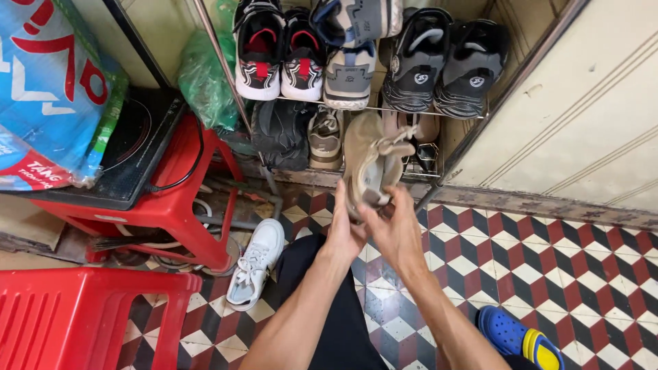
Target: The person gathers shoes from the floor, inspects them, and places them on a metal shoe rack. They handle black sneakers, beige sneakers, white sneakers, and blue/yellow sandals, arranging them on the rack shelves.
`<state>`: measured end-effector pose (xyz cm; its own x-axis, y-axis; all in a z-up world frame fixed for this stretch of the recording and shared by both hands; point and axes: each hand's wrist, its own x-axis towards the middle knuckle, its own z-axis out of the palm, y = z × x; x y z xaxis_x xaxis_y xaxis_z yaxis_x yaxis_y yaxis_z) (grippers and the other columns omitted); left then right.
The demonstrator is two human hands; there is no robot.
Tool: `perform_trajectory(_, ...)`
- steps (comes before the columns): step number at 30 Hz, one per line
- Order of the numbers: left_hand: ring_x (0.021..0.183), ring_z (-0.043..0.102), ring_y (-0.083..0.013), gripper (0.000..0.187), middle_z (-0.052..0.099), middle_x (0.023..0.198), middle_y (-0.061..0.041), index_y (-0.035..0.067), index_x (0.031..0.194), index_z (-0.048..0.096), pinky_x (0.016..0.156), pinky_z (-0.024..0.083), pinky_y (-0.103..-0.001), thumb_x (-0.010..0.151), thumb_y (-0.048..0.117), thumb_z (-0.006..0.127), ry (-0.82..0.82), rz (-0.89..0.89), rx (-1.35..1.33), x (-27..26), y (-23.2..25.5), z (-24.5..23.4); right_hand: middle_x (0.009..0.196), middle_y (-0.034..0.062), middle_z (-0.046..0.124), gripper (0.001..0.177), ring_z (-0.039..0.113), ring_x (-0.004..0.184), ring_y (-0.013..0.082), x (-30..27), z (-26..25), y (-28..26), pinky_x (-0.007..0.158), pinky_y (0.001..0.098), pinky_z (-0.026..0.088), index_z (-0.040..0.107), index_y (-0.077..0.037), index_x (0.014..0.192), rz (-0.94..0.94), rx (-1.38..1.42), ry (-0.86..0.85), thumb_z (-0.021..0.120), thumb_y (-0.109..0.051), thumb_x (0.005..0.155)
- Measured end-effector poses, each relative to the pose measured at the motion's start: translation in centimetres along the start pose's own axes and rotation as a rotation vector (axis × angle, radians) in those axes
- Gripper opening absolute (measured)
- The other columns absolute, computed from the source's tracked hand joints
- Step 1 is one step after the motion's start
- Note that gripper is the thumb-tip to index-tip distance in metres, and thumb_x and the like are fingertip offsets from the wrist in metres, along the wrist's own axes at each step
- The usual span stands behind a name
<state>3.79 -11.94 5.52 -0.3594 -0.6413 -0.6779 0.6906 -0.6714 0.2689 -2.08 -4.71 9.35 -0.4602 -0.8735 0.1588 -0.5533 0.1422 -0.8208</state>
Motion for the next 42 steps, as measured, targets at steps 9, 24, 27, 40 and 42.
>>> perform_trajectory(9,0.100,0.061,-0.0364,0.087,0.046,0.118,-0.016,0.006,0.130,0.034,0.080,0.058,-0.036,0.075,0.067,0.065,-0.222,0.058,0.271,7.0,5.0,0.8,0.106,0.0209,0.064,0.051,0.063,0.101,0.0378,10.6,4.6,2.2,0.083,0.0492,0.050,0.050,-0.013,0.118,0.211,0.014,0.034,0.069,-0.041,0.080)
perform_trajectory(24,0.097,0.065,-0.0383,0.094,0.052,0.119,-0.030,-0.004,0.141,0.031,0.077,0.060,-0.039,0.083,0.067,0.052,-0.213,0.191,0.466,13.6,4.9,0.4,0.101,0.0235,0.064,0.045,0.063,0.095,0.0436,18.0,7.7,7.0,0.079,0.0545,0.052,0.054,-0.005,0.116,-0.065,-0.428,0.193,0.069,-0.035,0.086)
perform_trajectory(27,0.092,0.066,-0.0328,0.084,0.054,0.108,-0.020,-0.004,0.141,0.033,0.074,0.061,-0.037,0.091,0.062,0.042,-0.199,0.158,0.389,14.8,4.0,1.4,0.099,0.0180,0.068,0.044,0.065,0.096,0.0387,17.3,6.3,2.5,0.083,0.0507,0.052,0.057,-0.013,0.116,-0.002,-0.474,0.134,0.068,-0.043,0.085)
perform_trajectory(40,0.087,0.069,-0.0324,0.084,0.067,0.105,-0.021,-0.003,0.123,0.052,0.074,0.061,-0.042,0.083,0.070,0.049,-0.131,0.192,0.545,16.9,2.9,-1.1,0.110,0.0175,0.059,0.059,0.063,0.093,0.0420,19.3,9.7,12.9,0.076,0.0509,0.056,0.053,-0.012,0.128,-0.162,-0.450,0.198,0.073,-0.042,0.081)
perform_trajectory(42,0.086,0.070,-0.0326,0.076,0.069,0.102,-0.019,-0.001,0.119,0.056,0.070,0.061,-0.044,0.090,0.068,0.038,-0.101,0.068,0.555,18.1,2.3,-2.3,0.105,0.0146,0.063,0.047,0.064,0.096,0.0403,19.2,9.7,11.7,0.084,0.0481,0.053,0.054,-0.022,0.120,-0.119,-0.673,-0.007,0.065,-0.049,0.083)
